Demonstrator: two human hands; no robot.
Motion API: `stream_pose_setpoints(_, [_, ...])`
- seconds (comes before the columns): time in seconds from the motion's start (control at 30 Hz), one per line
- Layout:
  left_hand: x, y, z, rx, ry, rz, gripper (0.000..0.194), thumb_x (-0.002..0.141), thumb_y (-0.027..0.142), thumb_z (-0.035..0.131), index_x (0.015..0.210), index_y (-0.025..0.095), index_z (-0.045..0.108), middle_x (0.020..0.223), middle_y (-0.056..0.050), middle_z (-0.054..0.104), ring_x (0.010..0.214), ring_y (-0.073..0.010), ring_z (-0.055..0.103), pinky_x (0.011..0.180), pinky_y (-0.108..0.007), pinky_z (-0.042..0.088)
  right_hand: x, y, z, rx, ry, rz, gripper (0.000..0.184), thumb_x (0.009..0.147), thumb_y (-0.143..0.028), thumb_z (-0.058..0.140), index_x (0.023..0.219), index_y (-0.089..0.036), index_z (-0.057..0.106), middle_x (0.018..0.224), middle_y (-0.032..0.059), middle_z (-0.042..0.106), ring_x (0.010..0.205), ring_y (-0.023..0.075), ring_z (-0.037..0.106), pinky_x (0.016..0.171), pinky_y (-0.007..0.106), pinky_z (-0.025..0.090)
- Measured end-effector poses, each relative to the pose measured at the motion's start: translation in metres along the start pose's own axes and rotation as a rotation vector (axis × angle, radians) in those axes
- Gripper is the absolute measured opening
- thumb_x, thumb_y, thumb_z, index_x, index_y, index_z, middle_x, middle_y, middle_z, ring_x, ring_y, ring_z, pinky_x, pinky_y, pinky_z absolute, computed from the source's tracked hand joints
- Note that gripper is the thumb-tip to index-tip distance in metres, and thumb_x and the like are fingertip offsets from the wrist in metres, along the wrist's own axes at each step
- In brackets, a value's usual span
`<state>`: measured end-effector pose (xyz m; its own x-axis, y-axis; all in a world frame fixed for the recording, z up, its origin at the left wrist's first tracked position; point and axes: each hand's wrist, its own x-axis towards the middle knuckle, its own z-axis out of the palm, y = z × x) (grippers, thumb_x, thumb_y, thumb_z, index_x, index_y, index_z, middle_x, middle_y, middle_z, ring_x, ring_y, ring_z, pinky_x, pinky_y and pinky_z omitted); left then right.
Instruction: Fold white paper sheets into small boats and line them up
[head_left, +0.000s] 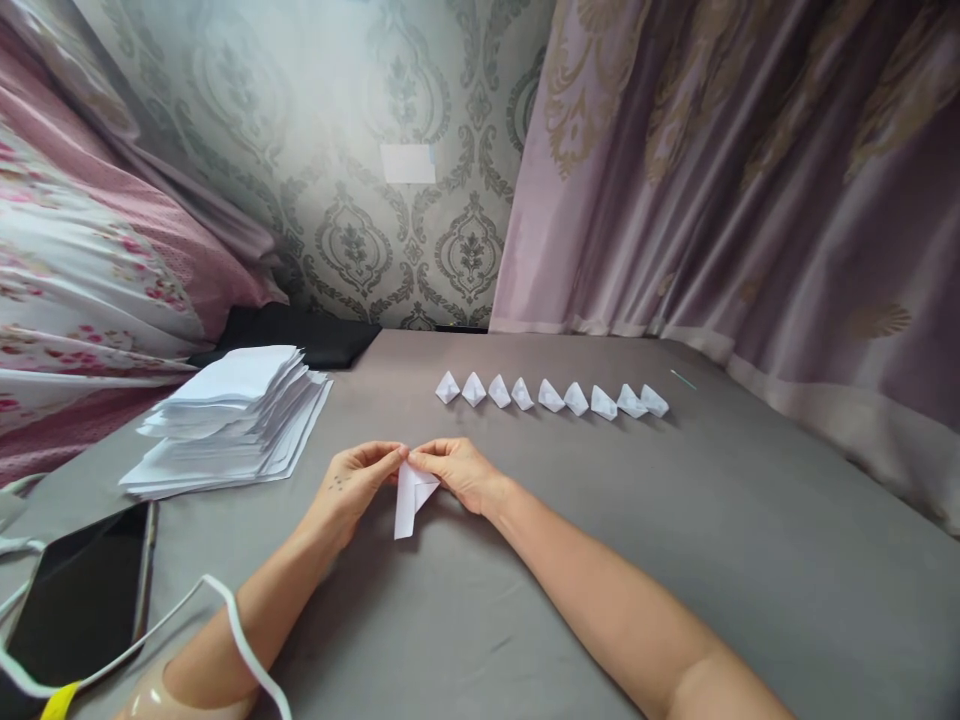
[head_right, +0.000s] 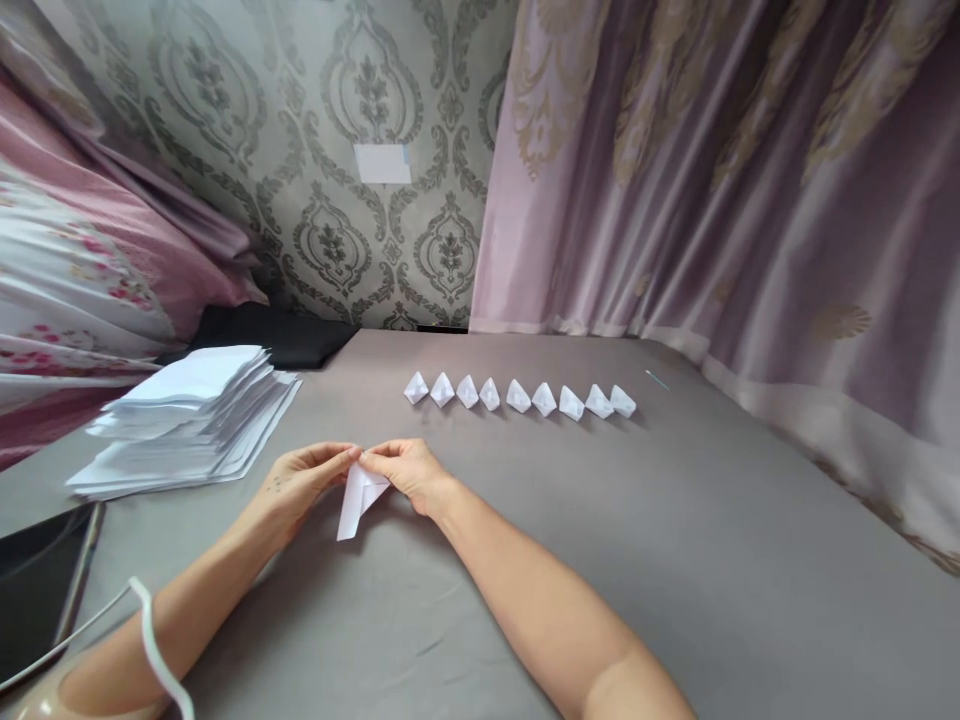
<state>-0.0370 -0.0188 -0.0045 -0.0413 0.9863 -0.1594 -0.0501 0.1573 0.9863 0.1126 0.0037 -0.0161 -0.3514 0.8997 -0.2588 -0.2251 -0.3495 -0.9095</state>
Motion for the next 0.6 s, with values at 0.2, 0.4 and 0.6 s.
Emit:
stream_pose_setpoints(0.2, [-0.0023, 0.0016, 0.0027, 0.048, 0.041, -0.014, 0.042, 0.052, 0.045, 0.082, 0.077, 0.013, 0.070, 0.071, -0.005, 0.069, 0.063, -0.0152, 0.060, 0.062, -0.024, 0.046, 0.0015, -0.0002, 0.0007, 0.024, 0.008, 0.019, 0.033, 0.046, -0.037, 0.084, 0.063, -0.015, 0.064, 0.061, -0.0020, 0.061, 0.060, 0.0107, 0.054, 0.066, 0.027, 0.042])
stream_pose_setpoints(0.4, [-0.0025, -0.0008, 0.0027, 0.080, 0.059, -0.019, 0.041, 0.055, 0.045, 0.080, 0.079, 0.014, 0.069, 0.075, -0.005, 0.069, 0.066, -0.0160, 0.061, 0.062, -0.023, 0.047, 0.0030, -0.0008, -0.0003, 0.028, 0.012, 0.050, 0.027, 0.050, -0.032, 0.083, 0.063, -0.016, 0.065, 0.061, -0.0024, 0.061, 0.059, 0.0097, 0.053, 0.064, 0.025, 0.041])
stream_pose_setpoints(0.6, [0.0021, -0.0057, 0.0022, 0.077, 0.063, -0.051, 0.039, 0.059, 0.044, 0.079, 0.083, 0.016, 0.068, 0.078, -0.004, 0.069, 0.071, -0.0154, 0.062, 0.065, -0.022, 0.048, 0.0012, -0.0031, -0.0001, 0.039, 0.007, 0.063, 0.032, 0.045, -0.035, 0.085, 0.063, -0.016, 0.065, 0.061, -0.0030, 0.060, 0.058, 0.0087, 0.052, 0.062, 0.025, 0.038])
